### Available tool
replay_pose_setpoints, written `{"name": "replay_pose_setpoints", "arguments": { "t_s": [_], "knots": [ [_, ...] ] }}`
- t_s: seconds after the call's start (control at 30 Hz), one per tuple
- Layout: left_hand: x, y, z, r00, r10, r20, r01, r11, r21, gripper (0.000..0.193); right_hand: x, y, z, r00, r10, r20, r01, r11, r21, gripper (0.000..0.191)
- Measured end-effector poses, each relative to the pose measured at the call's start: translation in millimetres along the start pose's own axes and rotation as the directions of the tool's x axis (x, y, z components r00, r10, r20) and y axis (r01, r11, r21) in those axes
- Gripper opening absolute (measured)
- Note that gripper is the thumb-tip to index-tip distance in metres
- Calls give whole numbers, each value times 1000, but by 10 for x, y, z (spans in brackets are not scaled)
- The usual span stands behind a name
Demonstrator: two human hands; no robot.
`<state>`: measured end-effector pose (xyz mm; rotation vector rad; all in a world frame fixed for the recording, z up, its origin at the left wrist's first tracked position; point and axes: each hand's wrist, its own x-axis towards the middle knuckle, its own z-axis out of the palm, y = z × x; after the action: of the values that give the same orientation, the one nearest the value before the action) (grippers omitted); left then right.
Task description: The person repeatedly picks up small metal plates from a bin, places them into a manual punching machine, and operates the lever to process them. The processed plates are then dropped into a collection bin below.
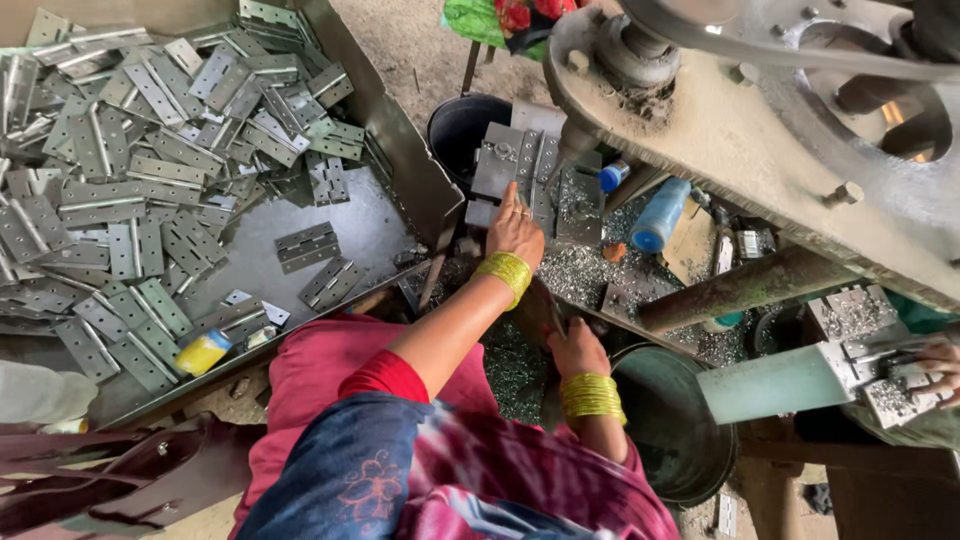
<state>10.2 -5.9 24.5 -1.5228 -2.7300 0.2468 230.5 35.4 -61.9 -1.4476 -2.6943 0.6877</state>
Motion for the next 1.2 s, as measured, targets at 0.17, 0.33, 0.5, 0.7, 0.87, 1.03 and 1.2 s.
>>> {"name": "replay_pose_setpoints", "arguments": {
  "t_s": [0.17,0.33,0.5,0.7,0.87,1.03,1.2],
  "knots": [
    [-10,-15,32,989,-77,-125,65,993,-98,44,-142,80,187,998,-24,-52,29,995,93,46],
    [-2,17,-41,987,-10,159,8,1000,13,38,17,190,224,1000,-20,-9,20,999,26,48],
    [-65,-55,-92,984,-92,-153,79,993,-92,53,-37,212,439,997,44,-70,-32,987,156,55],
    [116,-186,-281,993,-59,99,72,988,-136,45,116,267,293,999,-44,-29,45,998,45,47],
    [120,-149,-297,995,-96,11,97,983,-158,40,-43,191,335,999,27,-26,-25,996,86,49],
    [210,-238,-288,993,-91,72,101,983,-153,42,6,220,311,999,16,-35,-13,997,79,51],
    [427,-247,-240,994,-98,47,99,995,-23,53,88,255,309,999,-50,-16,50,998,-23,44]
  ]
}}
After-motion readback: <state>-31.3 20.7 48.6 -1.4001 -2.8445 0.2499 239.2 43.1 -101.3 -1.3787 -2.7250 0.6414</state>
